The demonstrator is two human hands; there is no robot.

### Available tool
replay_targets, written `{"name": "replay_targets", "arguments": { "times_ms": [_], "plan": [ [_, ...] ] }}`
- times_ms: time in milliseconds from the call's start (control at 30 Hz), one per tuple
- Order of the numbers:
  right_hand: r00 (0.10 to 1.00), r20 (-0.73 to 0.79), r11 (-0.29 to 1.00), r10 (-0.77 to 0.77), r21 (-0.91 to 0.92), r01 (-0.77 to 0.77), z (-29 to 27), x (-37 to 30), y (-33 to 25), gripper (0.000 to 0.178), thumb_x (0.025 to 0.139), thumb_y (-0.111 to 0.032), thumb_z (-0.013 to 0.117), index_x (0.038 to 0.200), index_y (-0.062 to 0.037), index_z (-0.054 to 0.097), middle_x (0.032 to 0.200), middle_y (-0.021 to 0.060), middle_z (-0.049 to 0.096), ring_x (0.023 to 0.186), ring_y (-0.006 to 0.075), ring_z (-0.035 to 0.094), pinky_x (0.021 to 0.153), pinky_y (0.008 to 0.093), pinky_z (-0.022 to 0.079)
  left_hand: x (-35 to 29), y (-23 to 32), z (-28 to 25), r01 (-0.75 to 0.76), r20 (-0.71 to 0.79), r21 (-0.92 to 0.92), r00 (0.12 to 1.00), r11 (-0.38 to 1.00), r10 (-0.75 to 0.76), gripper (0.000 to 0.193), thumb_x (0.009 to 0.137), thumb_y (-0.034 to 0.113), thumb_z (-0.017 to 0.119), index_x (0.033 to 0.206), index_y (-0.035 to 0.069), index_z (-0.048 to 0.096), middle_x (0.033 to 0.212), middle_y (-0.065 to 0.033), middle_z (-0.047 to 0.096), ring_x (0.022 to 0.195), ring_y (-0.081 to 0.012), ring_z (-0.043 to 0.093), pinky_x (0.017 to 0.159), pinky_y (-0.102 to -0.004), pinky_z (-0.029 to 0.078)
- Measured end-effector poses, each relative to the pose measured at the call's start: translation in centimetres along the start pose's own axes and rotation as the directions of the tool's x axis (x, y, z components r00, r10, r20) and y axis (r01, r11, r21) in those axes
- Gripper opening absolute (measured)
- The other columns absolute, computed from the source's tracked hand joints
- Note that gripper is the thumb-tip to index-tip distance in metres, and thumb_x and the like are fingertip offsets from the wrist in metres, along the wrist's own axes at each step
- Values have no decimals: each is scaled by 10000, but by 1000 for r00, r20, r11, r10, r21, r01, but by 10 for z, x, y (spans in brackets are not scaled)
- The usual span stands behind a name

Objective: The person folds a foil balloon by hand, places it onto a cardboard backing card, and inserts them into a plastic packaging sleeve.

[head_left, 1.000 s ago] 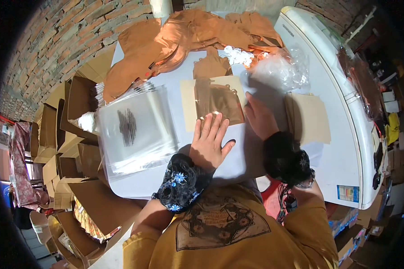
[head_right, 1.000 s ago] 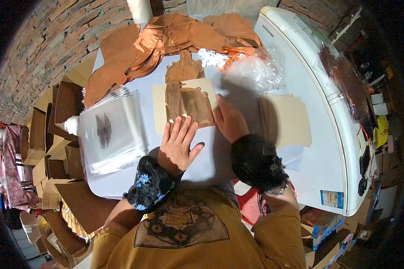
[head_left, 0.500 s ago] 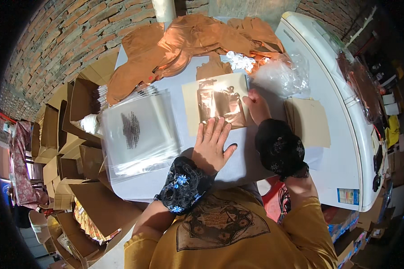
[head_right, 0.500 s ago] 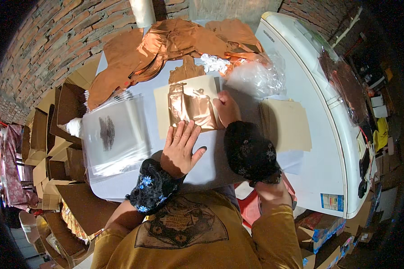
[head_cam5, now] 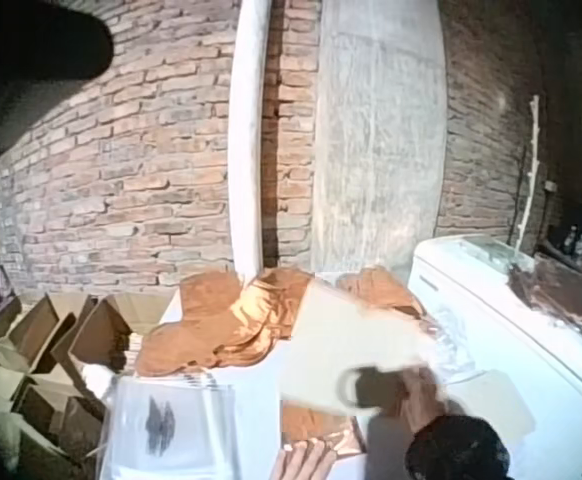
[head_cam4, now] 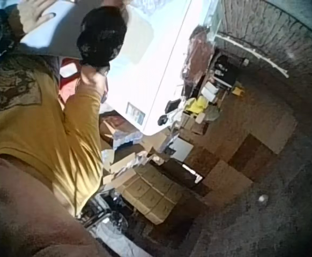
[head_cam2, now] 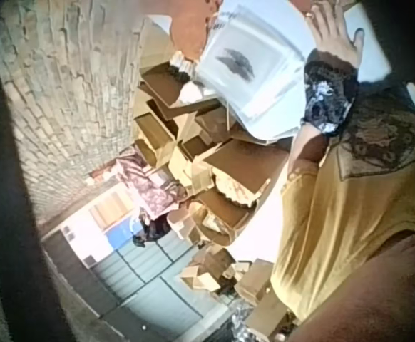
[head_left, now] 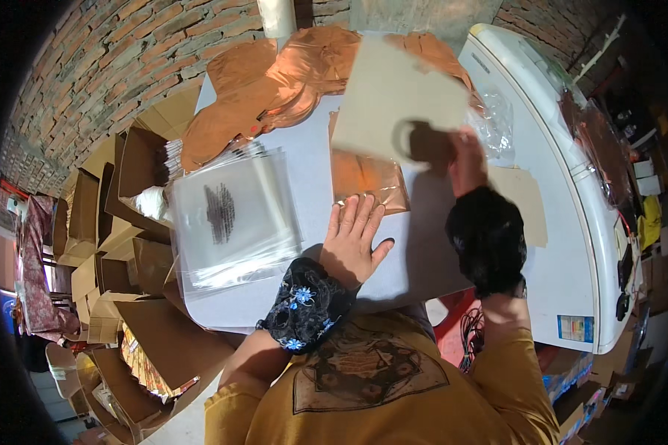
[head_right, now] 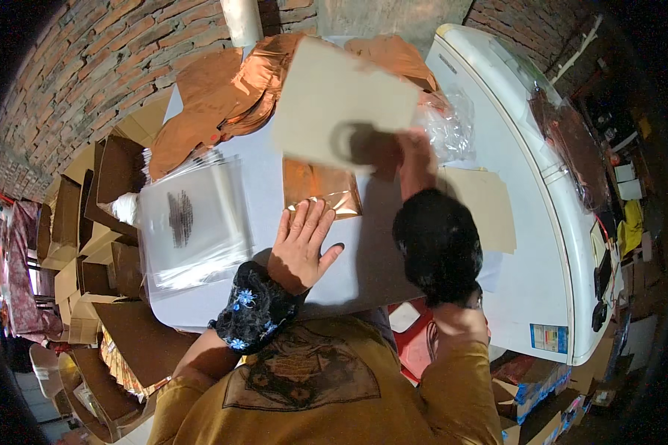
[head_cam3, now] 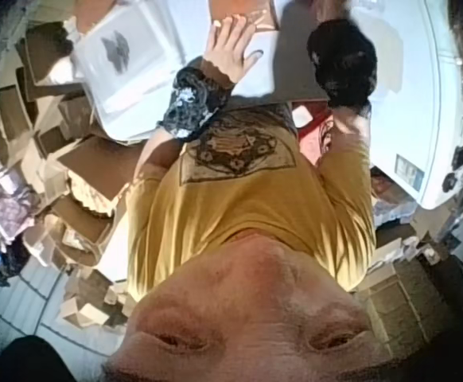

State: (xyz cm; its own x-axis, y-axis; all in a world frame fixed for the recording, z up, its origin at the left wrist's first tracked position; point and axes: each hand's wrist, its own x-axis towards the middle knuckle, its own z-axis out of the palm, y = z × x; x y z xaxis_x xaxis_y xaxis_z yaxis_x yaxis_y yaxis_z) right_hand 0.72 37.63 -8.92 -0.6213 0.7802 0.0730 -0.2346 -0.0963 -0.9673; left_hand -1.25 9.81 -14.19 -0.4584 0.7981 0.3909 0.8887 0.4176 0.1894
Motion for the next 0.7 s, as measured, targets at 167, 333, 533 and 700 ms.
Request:
{"name": "replay_targets", "arguments": {
  "times_ms": [167, 333, 533, 700],
  "plan": [
    [979, 192, 886, 62, -463, 34, -12, -63, 54, 330, 892, -157, 691, 1180, -40, 581, 1039, 53, 637, 944, 158, 614, 865, 316, 485, 3, 2, -12, 74, 127, -120, 990, 990, -58, 615, 965, 494, 537, 1405, 66, 512, 1404, -144, 532, 1318, -333, 468, 1111, -489, 347],
    [861, 408, 188, -304, -861, 474, 10, -84, 34, 454, 858, -173, 702, 1277, -86, 552, 1149, 149, 625, 1077, 331, 612, 940, 409, 484, 5, 2, -19, 50, 56, -158, 998, 986, -42, 579, 949, 458, 582, 1356, 48, 545, 1304, -167, 589, 1193, -358, 557, 1008, -451, 458],
    [568, 766, 340, -301, -471, 814, 40, -87, 32, 386, 886, -212, 672, 1249, -87, 625, 1295, 151, 593, 1228, 382, 533, 1016, 467, 446, 4, 1, -11, 73, 112, -197, 992, 978, -51, 564, 936, 439, 608, 1316, 25, 558, 1268, -192, 598, 1166, -364, 578, 975, -448, 480],
    [569, 748, 321, -343, -476, 819, 49, -75, 51, 367, 869, -244, 705, 1204, -98, 668, 1298, 140, 604, 1230, 374, 539, 1024, 460, 445, 1, 3, -9, 17, 27, -104, 1000, 994, -15, 568, 958, 461, 567, 1333, 34, 548, 1312, -175, 585, 1256, -328, 530, 1054, -451, 411]
  ]
}}
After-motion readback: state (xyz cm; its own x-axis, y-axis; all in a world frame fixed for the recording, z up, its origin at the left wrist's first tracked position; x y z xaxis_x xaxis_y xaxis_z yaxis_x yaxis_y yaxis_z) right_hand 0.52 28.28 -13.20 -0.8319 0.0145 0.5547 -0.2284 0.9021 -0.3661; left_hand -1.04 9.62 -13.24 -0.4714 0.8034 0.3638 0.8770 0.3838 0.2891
